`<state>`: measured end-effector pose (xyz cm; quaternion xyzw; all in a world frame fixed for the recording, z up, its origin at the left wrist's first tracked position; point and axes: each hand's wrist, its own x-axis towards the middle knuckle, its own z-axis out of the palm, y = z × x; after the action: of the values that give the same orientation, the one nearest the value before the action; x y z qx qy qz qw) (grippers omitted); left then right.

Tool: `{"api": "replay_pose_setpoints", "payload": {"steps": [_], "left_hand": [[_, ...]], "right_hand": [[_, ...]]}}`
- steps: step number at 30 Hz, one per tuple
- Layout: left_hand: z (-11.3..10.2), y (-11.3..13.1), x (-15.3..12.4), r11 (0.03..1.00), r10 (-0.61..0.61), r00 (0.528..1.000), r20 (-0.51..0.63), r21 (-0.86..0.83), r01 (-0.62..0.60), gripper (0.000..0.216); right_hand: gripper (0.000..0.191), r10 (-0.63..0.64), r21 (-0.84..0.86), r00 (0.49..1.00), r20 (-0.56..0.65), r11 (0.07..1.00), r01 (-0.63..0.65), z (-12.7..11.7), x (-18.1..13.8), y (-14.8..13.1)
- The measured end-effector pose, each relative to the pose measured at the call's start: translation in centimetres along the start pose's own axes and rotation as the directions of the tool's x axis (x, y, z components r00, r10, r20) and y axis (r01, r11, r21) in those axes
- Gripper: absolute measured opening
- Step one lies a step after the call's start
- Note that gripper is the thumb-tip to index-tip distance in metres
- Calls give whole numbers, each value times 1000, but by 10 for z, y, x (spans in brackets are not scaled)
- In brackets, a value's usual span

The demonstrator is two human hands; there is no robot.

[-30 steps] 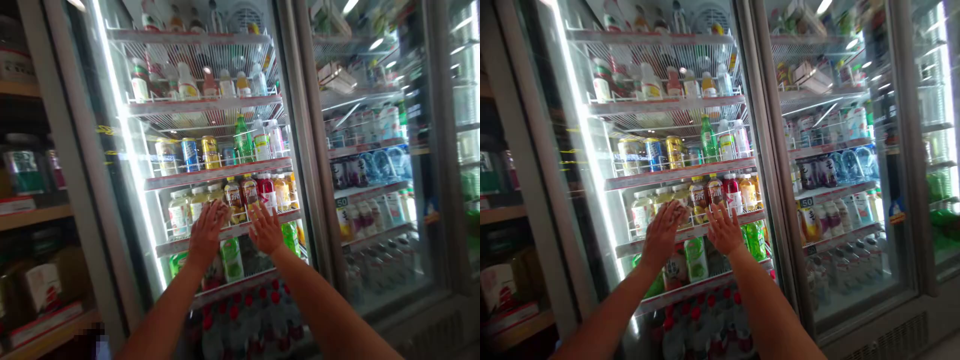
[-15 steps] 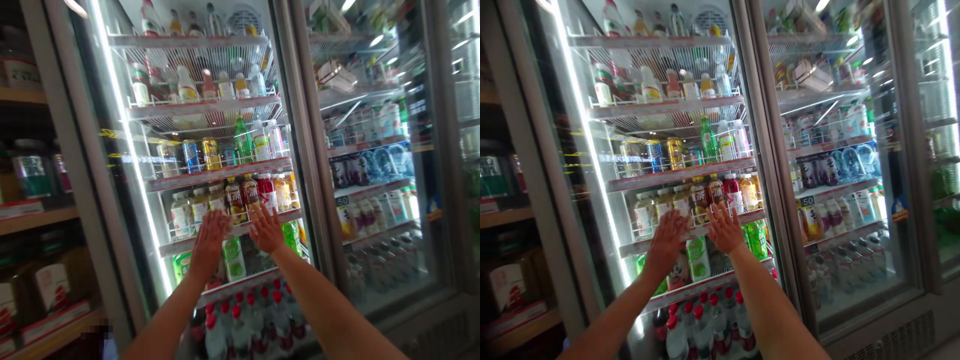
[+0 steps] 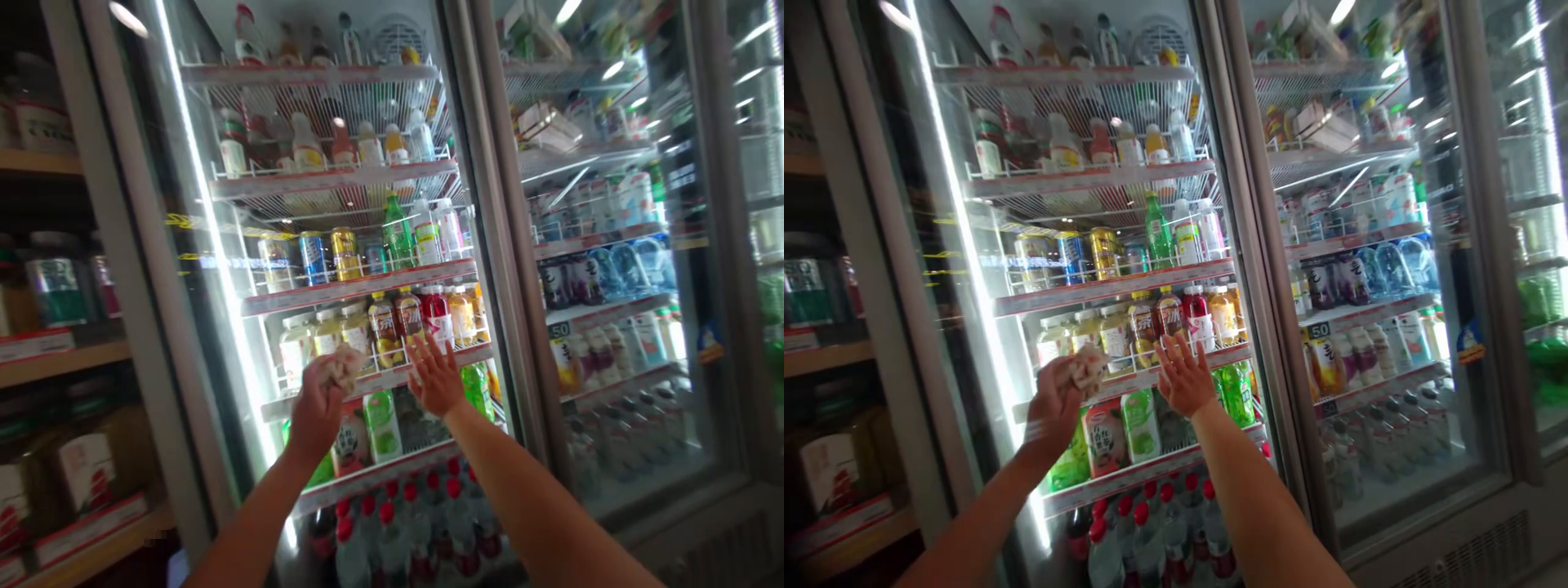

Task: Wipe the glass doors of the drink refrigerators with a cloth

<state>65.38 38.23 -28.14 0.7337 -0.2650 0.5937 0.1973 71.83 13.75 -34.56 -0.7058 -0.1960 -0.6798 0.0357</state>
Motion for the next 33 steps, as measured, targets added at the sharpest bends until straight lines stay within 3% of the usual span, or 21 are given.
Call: {"api": "replay_pose_setpoints", "payload": {"steps": [4, 10, 16, 19, 21, 24, 26, 28, 31, 32, 33], "left_hand": [[5, 18, -6, 996, 42, 982, 183, -88, -26, 50], [22, -7, 8, 922, 244, 964, 108, 282, -265, 43], [38, 1, -40, 797, 443, 850, 284, 310, -518, 61], [42, 6, -42, 731, 503, 792, 346, 319, -603, 58], [38, 4, -23, 709, 501, 806, 315, 384, -591, 60], [31, -1, 6, 743, 417, 887, 198, 488, -458, 62], [30, -1, 6, 763, 382, 904, 189, 487, -425, 62], [35, 2, -11, 753, 439, 859, 261, 415, -511, 61], [42, 5, -37, 658, 609, 702, 370, 259, -707, 57], [43, 5, -38, 639, 631, 678, 378, 243, -730, 57], [42, 4, -35, 644, 623, 689, 371, 257, -721, 58]], "right_hand": [[63, -2, 6, 1000, -15, 1000, 2, 0, 0, 0], [63, 0, -8, 1000, -14, 1000, 0, 0, 0, 0], [63, -4, -8, 1000, -12, 1000, 4, 0, 0, 0], [63, -5, -3, 1000, -17, 1000, 5, 0, 0, 0], [63, -5, -3, 1000, -19, 1000, 5, 0, 1, -1], [62, -2, -4, 1000, -22, 1000, 2, 0, 1, -1], [63, 1, -3, 1000, -16, 1000, -1, 1, 0, -1], [65, 3, -3, 1000, -6, 1000, -3, 1, 0, 0], [64, -2, -7, 1000, -9, 1000, 2, 1, 0, 0], [64, -5, -8, 1000, -13, 1000, 5, 1, 0, 0], [63, -8, -7, 1000, -16, 1000, 8, 1, 0, 0]]}}
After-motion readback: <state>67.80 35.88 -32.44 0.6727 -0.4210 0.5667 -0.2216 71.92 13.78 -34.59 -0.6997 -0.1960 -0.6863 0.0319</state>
